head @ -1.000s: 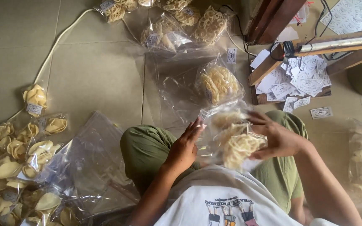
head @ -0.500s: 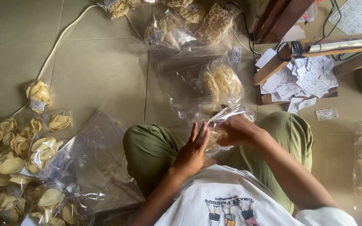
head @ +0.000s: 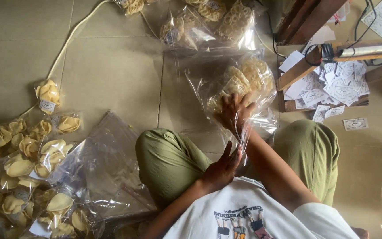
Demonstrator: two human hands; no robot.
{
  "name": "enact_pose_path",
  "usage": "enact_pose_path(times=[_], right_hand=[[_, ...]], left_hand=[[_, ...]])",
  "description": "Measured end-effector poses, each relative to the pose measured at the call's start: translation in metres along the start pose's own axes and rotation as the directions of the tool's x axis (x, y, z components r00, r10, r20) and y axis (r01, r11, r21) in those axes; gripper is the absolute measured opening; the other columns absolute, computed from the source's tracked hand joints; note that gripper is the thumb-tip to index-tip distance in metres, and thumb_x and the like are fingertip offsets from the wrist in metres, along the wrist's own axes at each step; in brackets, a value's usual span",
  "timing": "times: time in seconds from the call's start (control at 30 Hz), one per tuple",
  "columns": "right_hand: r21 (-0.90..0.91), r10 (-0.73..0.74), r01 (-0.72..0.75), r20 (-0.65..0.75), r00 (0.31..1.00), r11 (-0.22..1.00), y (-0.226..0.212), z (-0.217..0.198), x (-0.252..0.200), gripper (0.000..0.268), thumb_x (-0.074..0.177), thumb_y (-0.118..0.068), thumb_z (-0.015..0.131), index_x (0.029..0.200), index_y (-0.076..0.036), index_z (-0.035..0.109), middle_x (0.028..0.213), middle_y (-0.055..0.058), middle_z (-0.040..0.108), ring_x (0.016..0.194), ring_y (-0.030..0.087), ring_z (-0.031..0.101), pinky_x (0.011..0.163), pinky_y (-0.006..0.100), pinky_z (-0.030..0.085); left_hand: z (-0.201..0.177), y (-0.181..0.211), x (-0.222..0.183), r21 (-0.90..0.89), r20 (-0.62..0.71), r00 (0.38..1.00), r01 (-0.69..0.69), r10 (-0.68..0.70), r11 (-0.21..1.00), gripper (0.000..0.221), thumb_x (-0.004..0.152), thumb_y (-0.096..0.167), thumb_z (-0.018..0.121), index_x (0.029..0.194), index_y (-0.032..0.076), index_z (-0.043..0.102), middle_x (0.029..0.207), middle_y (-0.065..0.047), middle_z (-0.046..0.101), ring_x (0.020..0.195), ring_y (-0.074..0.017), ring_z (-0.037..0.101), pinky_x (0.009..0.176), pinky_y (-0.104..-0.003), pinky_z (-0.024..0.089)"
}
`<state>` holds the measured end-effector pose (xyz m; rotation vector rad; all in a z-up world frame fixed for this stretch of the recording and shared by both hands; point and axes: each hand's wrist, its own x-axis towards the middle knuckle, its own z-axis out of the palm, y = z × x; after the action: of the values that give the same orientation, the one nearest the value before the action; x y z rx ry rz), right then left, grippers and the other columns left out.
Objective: Packing small individual snack bags into a larger plastic bag for bulk distribution.
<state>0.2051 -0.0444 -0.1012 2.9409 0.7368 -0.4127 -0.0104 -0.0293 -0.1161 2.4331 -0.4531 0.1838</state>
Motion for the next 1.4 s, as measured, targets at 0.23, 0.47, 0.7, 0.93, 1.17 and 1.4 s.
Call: enact_pose_path(times=[0.23, 0.47, 0.7, 0.93, 1.17, 1.4], right_hand=[[0.002, -0.095, 0.096, 0.185, 0.978, 0.995, 0.022, -0.041, -0.029, 0.082, 0.085, -0.087, 0.038, 0.156, -0.049, 0.026, 0.157, 0.001, 0.034, 0.148, 0.06, 0.015, 0.1, 0.059, 0.036], [0.208, -0.422, 0.521, -0.38, 0.823, 0.828, 0.112, 0.05, -0.039, 0.09, 0.075, -0.073, 0.062, 0.155, -0.036, 0.041, 0.17, 0.015, 0.017, 0.152, 0.052, 0.017, 0.115, 0.075, 0.022], [0.519, -0.048, 0.198, -0.288, 0.956, 0.831, 0.051, 0.011, -0.048, 0.096, 0.063, -0.043, 0.096, 0.147, -0.026, 0.053, 0.15, 0.023, 0.034, 0.103, 0.041, 0.065, 0.067, 0.046, 0.067], [0.767, 0.202, 0.202, -0.396, 0.896, 0.609, 0.005, -0.034, -0.024, 0.067, 0.086, -0.031, 0.079, 0.139, -0.004, 0.05, 0.143, 0.032, 0.034, 0.114, 0.052, 0.053, 0.08, 0.061, 0.056], [0.609, -0.008, 0.442, -0.581, 0.814, 0.658, 0.037, 0.031, -0.022, 0.09, 0.066, -0.005, 0.078, 0.146, -0.006, 0.039, 0.138, 0.023, 0.044, 0.119, 0.041, 0.048, 0.094, 0.054, 0.05], [0.757, 0.317, 0.353, -0.58, 0.75, 0.55, 0.033, 0.067, -0.027, 0.064, 0.07, -0.032, 0.093, 0.104, 0.0, 0.05, 0.079, 0.009, 0.058, 0.06, 0.022, 0.058, 0.052, 0.035, 0.047]], left_hand=[[-0.002, 0.0, 0.003, 0.028, -0.025, 1.0, 0.006, -0.006, 1.0, 0.08, 0.083, -0.006, 0.052, 0.157, 0.0, 0.021, 0.166, -0.024, 0.03, 0.145, -0.0588, 0.03, 0.057, -0.046, 0.064], [-0.041, 0.016, 0.017, -0.128, 0.11, 0.983, 0.159, -0.145, 0.979, 0.084, 0.086, -0.009, 0.051, 0.16, -0.002, 0.012, 0.172, -0.022, 0.011, 0.156, -0.0565, 0.009, 0.074, -0.045, 0.056], [-0.034, 0.023, 0.022, -0.201, 0.165, 0.972, 0.198, -0.166, 0.959, 0.078, 0.091, -0.008, 0.046, 0.161, 0.001, 0.012, 0.172, -0.021, 0.011, 0.157, -0.0537, 0.006, 0.075, -0.049, 0.057], [-0.03, 0.018, 0.013, -0.136, 0.002, 0.992, -0.128, 0.13, 0.982, 0.067, 0.1, -0.002, 0.052, 0.157, -0.003, 0.017, 0.164, -0.031, 0.031, 0.153, -0.0542, 0.03, 0.074, -0.051, 0.06], [-0.019, 0.01, 0.009, -0.124, 0.099, 0.99, 0.117, -0.105, 0.985, 0.077, 0.093, -0.007, 0.047, 0.161, 0.004, 0.012, 0.172, -0.017, 0.019, 0.158, -0.0514, 0.016, 0.069, -0.044, 0.057], [-0.026, 0.017, 0.011, -0.083, -0.024, 0.998, 0.049, -0.051, 0.995, 0.071, 0.093, -0.004, 0.049, 0.158, -0.004, 0.02, 0.166, -0.025, 0.03, 0.152, -0.0561, 0.029, 0.084, -0.05, 0.058]])
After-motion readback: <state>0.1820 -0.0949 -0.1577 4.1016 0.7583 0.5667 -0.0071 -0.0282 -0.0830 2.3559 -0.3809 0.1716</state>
